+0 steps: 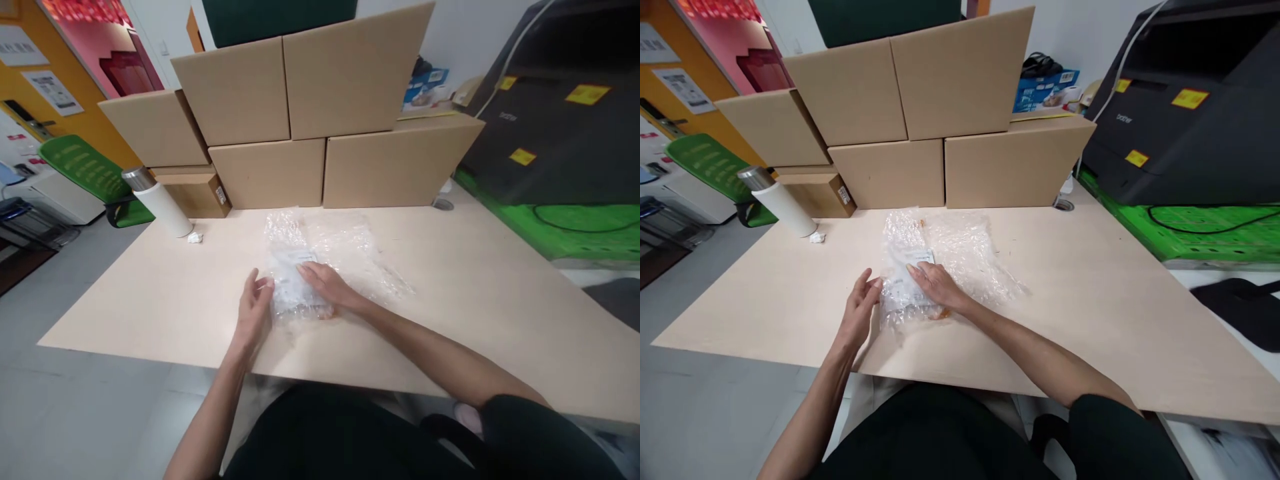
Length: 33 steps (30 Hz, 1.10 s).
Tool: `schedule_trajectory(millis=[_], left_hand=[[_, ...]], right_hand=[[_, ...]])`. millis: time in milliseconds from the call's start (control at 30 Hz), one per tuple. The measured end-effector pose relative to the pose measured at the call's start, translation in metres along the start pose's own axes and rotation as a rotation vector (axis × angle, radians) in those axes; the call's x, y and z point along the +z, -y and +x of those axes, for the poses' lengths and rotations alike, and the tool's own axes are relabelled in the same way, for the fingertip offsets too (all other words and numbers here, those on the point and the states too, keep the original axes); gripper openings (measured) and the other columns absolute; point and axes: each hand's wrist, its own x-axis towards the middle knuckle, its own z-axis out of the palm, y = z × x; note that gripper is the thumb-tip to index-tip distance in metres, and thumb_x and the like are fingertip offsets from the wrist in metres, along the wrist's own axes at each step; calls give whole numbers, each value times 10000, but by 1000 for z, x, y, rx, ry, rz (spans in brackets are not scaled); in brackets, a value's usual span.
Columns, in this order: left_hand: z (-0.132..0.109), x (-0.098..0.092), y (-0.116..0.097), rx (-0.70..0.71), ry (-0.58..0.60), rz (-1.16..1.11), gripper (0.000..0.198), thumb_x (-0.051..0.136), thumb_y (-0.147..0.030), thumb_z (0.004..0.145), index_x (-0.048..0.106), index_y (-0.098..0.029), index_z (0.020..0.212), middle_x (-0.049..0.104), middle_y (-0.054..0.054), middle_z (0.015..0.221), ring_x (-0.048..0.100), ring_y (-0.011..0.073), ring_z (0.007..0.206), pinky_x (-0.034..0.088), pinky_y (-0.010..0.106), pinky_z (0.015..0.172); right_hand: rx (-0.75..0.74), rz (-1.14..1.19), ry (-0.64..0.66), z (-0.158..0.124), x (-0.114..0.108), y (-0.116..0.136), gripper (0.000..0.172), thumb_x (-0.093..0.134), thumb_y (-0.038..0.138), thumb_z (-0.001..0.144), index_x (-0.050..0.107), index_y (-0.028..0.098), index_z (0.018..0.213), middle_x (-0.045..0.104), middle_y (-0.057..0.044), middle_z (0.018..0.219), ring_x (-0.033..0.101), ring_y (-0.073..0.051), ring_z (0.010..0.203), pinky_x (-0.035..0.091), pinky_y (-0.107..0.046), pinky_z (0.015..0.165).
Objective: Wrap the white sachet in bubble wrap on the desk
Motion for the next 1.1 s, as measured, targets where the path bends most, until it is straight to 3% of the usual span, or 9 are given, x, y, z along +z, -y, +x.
schedule_trajectory(millis=[133,300,433,633,800,867,967,1100], left_hand=[[-6,17,-28,159,38,-111,583,495,-571,943,409,-238,1413,513,143,1449,560,244,1267,482,380,1009],[-1,63,-51,457,306,54,418,422,-499,995,512,-231,1302,453,112,1531,393,254,1436,326,445,1167],[9,97,-51,596,504,303,371,419,-441,1004,534,-258,1305,416,77,1570,221,270,1517,169,533,1211],[13,130,-42,636,784,572,390,351,-448,1028,539,-300,1335,427,24,1567,191,290,1526,94,592,1207],[11,144,-34,698,760,727,426,411,-437,1011,521,-232,1367,377,74,1593,173,346,1523,71,641,1197],[11,146,-34,706,765,776,417,420,-428,1008,526,-231,1360,377,72,1593,167,346,1524,70,641,1200],[11,146,-36,720,780,802,401,424,-425,1008,532,-244,1349,385,53,1590,157,331,1528,76,629,1209],[14,144,-35,720,801,790,369,455,-401,1002,546,-268,1334,421,26,1570,184,319,1524,86,617,1216]], right_hand=[[151,340,-11,-4,-14,-3,465,432,641,924,646,232,864,661,-21,849,581,-201,821,450,-337,777],[268,816,-40,-15,-33,-17,386,624,567,831,714,211,949,701,-32,805,622,-200,756,491,-304,685],[372,948,-159,-35,-60,-29,341,713,499,738,737,203,905,716,-34,742,649,-209,698,499,-296,624],[427,669,-216,-72,-92,-49,265,710,354,698,741,180,895,731,-46,760,653,-201,665,491,-306,628],[227,-27,-437,-71,-106,-64,256,556,305,800,728,208,963,730,-84,1018,658,-241,919,484,-378,879],[232,-168,-498,-59,-110,-69,290,549,310,817,703,186,1029,698,-118,1126,638,-258,999,466,-390,926],[347,-162,-433,-35,-110,-73,278,591,363,820,677,166,996,705,-109,1041,629,-261,976,478,-372,878],[449,77,-354,-6,-106,-69,317,715,462,743,644,174,853,697,-50,845,620,-218,818,491,-317,729]])
